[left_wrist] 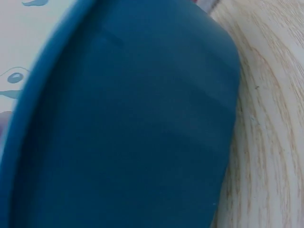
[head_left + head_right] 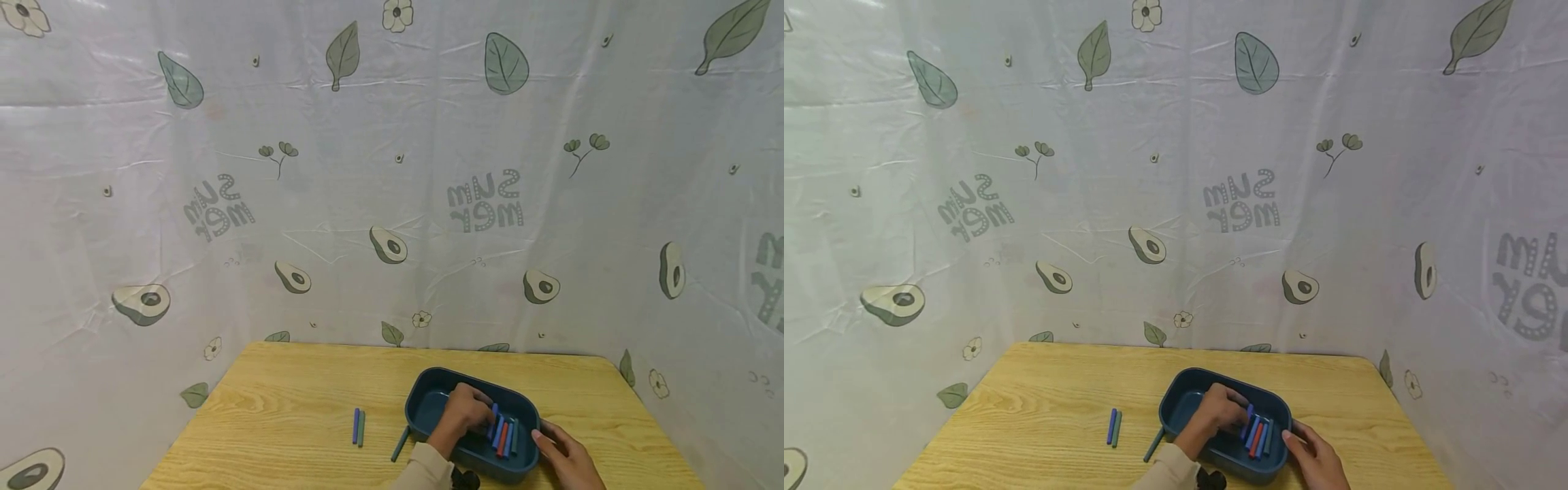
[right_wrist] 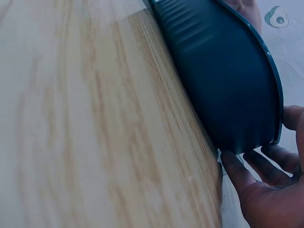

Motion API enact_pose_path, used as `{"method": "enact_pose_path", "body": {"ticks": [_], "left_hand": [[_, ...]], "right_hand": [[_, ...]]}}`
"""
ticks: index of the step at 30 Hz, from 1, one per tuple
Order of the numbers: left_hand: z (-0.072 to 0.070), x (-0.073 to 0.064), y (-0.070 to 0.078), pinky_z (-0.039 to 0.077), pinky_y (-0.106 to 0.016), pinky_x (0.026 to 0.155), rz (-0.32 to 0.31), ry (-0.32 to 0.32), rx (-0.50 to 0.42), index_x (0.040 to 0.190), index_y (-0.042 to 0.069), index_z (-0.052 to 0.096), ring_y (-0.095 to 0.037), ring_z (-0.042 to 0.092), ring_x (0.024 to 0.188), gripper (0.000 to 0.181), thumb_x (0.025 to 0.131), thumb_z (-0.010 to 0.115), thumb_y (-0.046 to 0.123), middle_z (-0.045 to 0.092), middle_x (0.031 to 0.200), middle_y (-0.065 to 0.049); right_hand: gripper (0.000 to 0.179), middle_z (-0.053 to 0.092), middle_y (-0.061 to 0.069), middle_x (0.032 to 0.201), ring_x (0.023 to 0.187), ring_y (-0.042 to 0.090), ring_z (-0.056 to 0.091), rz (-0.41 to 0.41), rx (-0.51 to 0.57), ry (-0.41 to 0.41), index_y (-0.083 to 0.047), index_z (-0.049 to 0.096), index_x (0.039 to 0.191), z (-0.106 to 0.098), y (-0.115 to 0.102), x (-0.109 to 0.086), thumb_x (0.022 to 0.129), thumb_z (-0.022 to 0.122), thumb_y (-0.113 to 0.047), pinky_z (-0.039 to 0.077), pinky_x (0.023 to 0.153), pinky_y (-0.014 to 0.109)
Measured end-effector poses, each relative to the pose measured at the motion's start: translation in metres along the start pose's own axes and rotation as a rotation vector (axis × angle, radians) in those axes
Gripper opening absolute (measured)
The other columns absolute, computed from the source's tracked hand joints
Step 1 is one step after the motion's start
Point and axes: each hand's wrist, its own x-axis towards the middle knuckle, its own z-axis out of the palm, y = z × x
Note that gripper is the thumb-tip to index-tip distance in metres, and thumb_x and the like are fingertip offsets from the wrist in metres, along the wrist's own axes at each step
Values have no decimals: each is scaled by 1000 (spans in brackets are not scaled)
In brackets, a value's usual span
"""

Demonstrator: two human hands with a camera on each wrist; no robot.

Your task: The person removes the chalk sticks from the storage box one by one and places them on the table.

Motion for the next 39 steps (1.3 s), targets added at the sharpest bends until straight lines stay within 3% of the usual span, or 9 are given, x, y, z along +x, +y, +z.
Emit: {"method": "enact_pose_path", "body": {"ticks": [6,11,20,25,39], "left_hand": [[-12,2,4,67,-37,64,-7,-41,-116,97,2,83,-20,77,71,25,78,79,-13,77,79,-11],[-23,2,6,67,-38,67,-12,-49,-160,102,3,84,-21,78,73,28,79,79,-12,79,87,-12],[-46,1,6,67,-39,66,39,-68,-202,106,3,83,-19,77,70,26,83,79,-6,79,84,-10],[-58,0,6,67,-39,65,72,-49,-195,111,1,82,-21,78,71,28,84,78,-6,79,86,-9],[-95,-2,-7,67,-38,70,104,-30,-259,124,-5,76,-21,78,80,35,89,74,-4,78,102,-19]], "right_hand": [[83,47,37,159,143,50,55,-8,-4,-8,11,43,157,-1,0,6,108,59,-53,61,103,46],[82,45,37,159,143,50,54,-5,-6,-20,11,43,157,-3,1,11,108,59,-53,61,103,46],[85,48,35,159,145,51,51,-23,-84,-26,10,44,157,-9,0,21,108,56,-59,55,111,55],[86,48,35,159,145,51,51,-27,-82,-37,10,43,158,-11,-1,25,108,54,-59,54,111,55],[86,48,35,159,145,53,50,-28,-83,-56,10,42,158,-13,0,37,108,54,-59,55,110,55]]}}
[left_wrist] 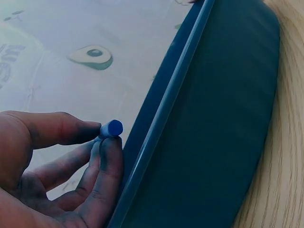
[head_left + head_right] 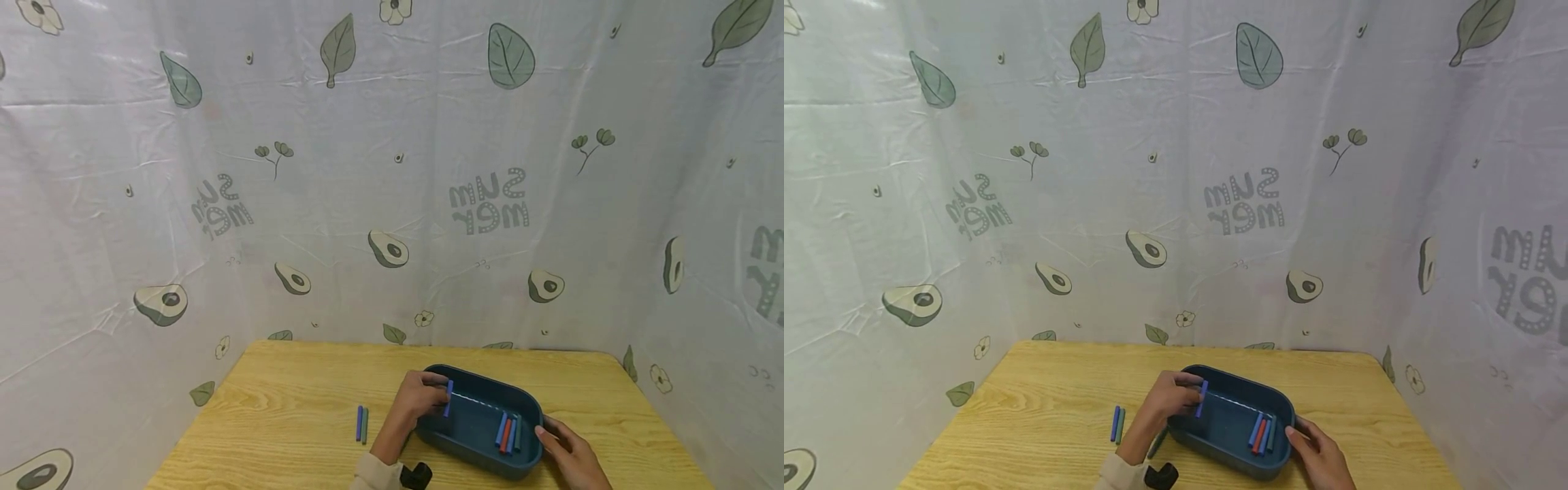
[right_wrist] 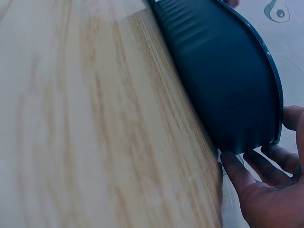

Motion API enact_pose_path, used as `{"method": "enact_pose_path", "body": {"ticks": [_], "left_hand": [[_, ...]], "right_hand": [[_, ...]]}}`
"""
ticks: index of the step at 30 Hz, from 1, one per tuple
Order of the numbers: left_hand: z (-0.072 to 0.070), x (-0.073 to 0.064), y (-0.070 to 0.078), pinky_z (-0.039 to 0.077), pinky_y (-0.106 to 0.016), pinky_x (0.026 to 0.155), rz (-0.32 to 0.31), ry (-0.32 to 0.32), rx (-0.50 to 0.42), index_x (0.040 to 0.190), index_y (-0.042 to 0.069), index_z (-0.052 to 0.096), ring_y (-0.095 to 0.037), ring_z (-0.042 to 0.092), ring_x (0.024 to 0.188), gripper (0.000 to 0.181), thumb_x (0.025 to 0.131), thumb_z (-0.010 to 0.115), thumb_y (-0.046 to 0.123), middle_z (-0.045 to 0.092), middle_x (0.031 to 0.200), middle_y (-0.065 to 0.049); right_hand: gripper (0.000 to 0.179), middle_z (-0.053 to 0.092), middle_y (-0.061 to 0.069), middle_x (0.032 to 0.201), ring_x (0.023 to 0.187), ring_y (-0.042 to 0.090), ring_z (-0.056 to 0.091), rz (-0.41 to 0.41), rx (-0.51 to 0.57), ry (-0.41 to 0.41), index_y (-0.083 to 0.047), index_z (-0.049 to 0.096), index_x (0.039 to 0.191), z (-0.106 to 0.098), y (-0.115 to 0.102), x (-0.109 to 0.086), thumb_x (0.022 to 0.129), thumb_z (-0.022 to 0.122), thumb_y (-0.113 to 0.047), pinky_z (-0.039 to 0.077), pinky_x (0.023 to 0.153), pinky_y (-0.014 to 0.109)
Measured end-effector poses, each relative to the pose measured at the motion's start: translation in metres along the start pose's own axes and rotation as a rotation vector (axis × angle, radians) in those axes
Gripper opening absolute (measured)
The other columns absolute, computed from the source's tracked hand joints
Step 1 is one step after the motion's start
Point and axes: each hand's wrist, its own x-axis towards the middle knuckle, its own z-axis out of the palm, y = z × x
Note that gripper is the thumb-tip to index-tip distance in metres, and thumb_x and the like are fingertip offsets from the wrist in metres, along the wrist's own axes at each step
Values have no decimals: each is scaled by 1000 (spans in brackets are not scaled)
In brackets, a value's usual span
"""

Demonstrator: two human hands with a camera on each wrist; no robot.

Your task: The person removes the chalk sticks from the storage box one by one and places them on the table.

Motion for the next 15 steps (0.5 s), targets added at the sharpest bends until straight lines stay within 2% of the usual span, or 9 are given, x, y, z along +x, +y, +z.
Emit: {"method": "enact_pose_path", "body": {"ticks": [10,15], "left_hand": [[-34,-11,1,68,-39,75,60,36,11,129,-10,72,-17,76,80,41,88,73,-3,78,100,-13],[-49,-16,1,68,-44,80,74,69,33,132,-10,70,-22,78,87,44,89,72,0,77,107,-20]], "right_hand": [[83,45,36,160,146,51,51,-2,49,-9,10,41,159,-1,2,0,109,56,-55,58,108,50],[84,45,36,161,145,52,51,2,42,-15,9,41,159,-1,5,1,109,56,-56,57,108,51]]}}
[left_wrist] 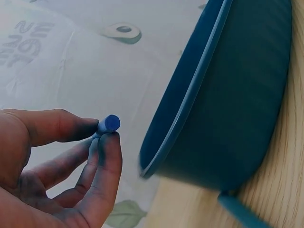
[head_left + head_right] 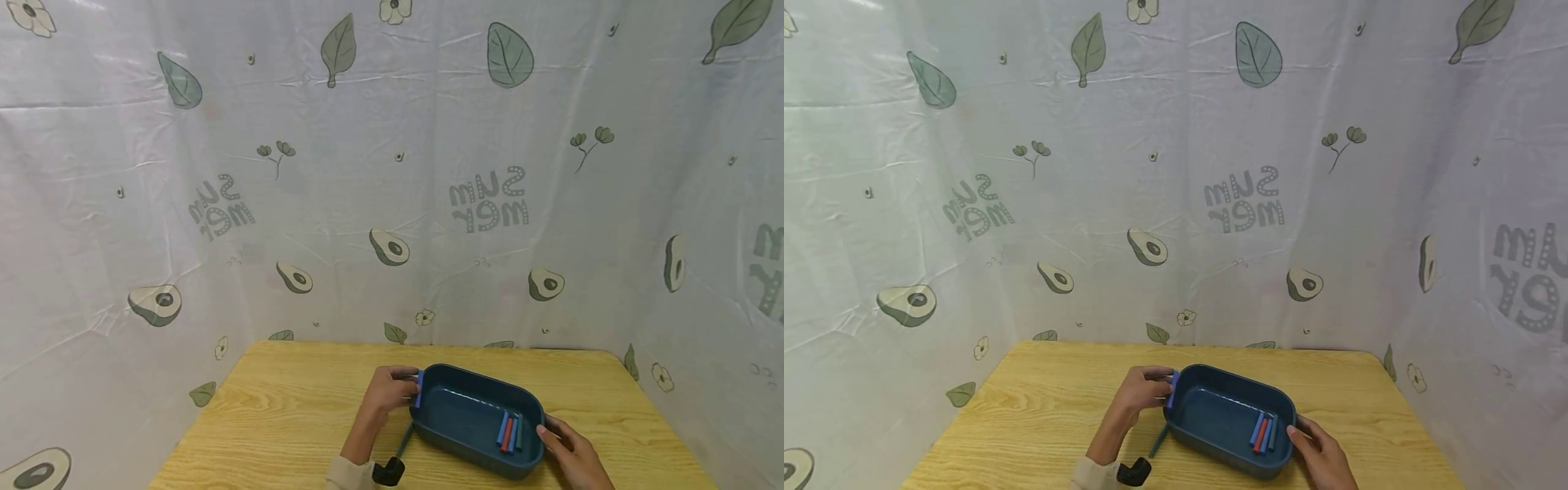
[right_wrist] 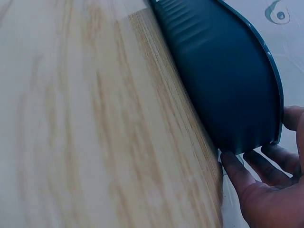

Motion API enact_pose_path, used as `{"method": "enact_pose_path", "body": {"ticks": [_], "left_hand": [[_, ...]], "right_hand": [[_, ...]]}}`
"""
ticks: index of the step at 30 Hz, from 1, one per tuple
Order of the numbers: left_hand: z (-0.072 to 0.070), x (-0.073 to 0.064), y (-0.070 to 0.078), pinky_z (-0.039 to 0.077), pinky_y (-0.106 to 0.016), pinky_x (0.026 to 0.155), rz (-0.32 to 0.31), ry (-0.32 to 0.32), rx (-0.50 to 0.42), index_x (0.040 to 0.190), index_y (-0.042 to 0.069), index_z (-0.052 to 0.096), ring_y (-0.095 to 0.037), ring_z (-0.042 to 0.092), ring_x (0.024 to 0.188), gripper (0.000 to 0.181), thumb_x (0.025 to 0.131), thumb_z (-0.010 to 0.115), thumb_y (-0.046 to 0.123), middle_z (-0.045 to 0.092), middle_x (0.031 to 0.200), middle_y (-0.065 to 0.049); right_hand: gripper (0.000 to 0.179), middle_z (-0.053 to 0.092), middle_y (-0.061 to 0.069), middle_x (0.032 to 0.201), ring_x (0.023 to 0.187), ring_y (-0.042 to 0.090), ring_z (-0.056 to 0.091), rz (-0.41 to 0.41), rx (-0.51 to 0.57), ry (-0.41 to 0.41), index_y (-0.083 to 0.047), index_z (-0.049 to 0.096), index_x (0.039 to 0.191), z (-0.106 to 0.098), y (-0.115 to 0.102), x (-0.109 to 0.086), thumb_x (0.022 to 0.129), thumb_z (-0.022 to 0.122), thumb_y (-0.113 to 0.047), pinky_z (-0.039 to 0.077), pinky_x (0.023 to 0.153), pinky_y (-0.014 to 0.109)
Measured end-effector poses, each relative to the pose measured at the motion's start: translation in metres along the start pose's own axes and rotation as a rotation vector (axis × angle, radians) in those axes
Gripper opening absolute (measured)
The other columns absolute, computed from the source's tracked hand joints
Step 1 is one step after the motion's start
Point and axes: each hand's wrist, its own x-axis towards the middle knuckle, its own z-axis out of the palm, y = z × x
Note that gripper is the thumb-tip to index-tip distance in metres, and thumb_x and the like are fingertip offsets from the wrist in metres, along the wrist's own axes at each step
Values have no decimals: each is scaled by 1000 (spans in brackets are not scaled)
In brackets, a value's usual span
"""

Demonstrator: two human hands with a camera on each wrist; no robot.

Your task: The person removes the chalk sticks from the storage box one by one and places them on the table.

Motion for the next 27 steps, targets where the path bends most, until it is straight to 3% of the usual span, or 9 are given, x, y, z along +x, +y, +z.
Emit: {"method": "enact_pose_path", "body": {"ticks": [4,12,27], "left_hand": [[-10,-5,0,68,-44,80,-1,9,4,134,-10,68,-26,79,90,45,90,71,0,75,111,-26],[-29,-19,-3,67,-45,82,-15,39,14,135,-14,66,-23,78,88,47,91,71,1,74,110,-23],[-57,-41,-31,67,-43,81,-38,104,69,138,-17,61,-22,77,89,48,93,69,-1,73,114,-26]], "right_hand": [[86,44,36,161,146,52,49,1,-8,-6,9,40,160,-3,2,-1,108,55,-58,57,109,51],[83,44,36,161,148,52,48,-4,5,-17,10,41,159,-6,4,-5,109,57,-55,57,109,50],[81,44,35,161,148,51,49,-26,14,-35,9,41,159,-13,7,-9,110,57,-52,59,106,46]]}}
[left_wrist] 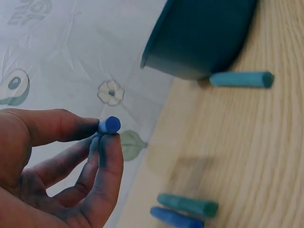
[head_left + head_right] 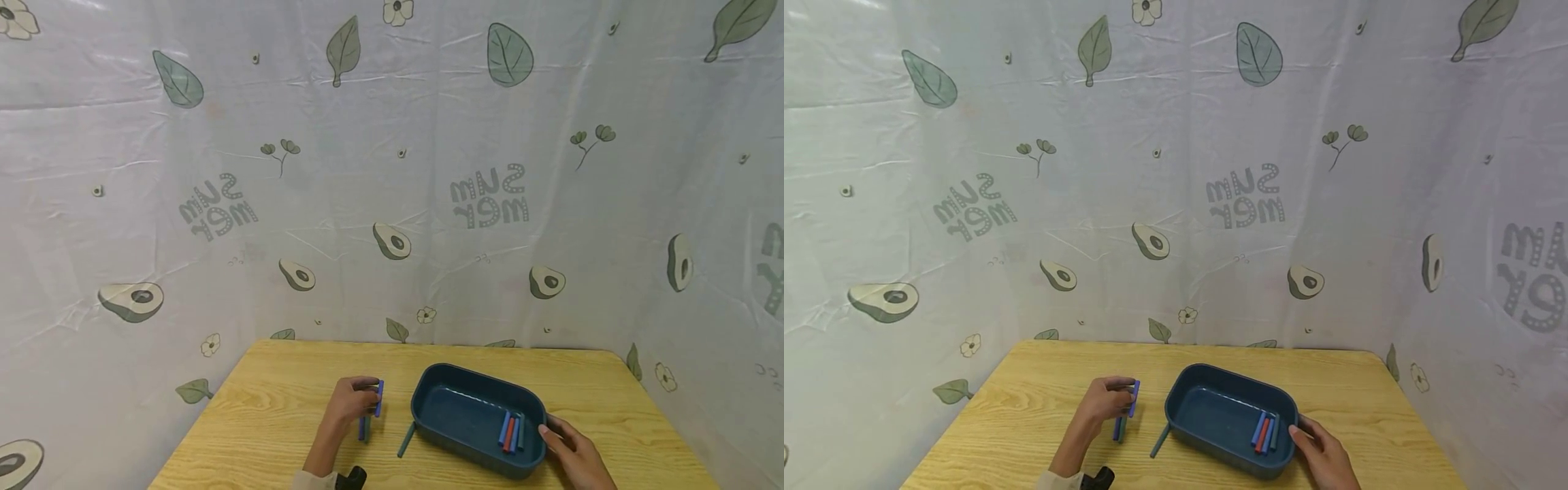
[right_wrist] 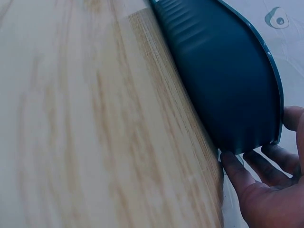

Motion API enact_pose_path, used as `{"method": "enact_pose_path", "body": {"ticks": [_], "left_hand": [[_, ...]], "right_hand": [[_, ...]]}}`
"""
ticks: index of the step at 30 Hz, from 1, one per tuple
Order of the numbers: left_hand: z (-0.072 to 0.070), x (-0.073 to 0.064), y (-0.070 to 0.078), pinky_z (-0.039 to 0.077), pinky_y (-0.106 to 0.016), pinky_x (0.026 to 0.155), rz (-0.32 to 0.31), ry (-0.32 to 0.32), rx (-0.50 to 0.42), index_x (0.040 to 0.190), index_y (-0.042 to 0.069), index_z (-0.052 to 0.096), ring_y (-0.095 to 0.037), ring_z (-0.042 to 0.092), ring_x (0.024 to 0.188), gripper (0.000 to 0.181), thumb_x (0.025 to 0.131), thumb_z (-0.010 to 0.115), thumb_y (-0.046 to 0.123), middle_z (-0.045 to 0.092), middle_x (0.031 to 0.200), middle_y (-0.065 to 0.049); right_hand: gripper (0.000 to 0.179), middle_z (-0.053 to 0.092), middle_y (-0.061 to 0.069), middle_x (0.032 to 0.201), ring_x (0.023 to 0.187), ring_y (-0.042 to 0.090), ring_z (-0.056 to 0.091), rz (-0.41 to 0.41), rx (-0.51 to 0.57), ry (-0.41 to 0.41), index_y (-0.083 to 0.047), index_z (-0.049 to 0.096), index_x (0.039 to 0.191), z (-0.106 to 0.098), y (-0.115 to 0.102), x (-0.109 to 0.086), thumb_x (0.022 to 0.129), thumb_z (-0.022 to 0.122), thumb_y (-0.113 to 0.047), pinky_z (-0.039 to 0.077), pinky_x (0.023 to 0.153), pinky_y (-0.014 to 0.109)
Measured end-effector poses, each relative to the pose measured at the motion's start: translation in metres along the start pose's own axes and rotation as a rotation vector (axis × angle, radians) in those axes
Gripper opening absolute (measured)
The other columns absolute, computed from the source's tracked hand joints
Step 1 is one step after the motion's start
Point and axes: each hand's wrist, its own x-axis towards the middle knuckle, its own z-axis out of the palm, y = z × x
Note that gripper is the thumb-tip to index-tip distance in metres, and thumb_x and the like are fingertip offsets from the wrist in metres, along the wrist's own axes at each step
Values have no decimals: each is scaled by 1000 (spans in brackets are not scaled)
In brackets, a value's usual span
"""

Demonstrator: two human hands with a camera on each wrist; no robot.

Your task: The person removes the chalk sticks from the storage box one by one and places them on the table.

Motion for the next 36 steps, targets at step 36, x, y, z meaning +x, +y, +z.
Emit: {"method": "enact_pose_path", "body": {"ticks": [36], "left_hand": [[-29,-10,-38,65,-43,85,-41,167,269,121,-10,75,-30,78,98,39,83,73,-1,79,111,-26]], "right_hand": [[81,48,35,159,146,50,50,-18,3,16,9,43,159,2,1,-3,109,59,-52,61,103,43]]}}
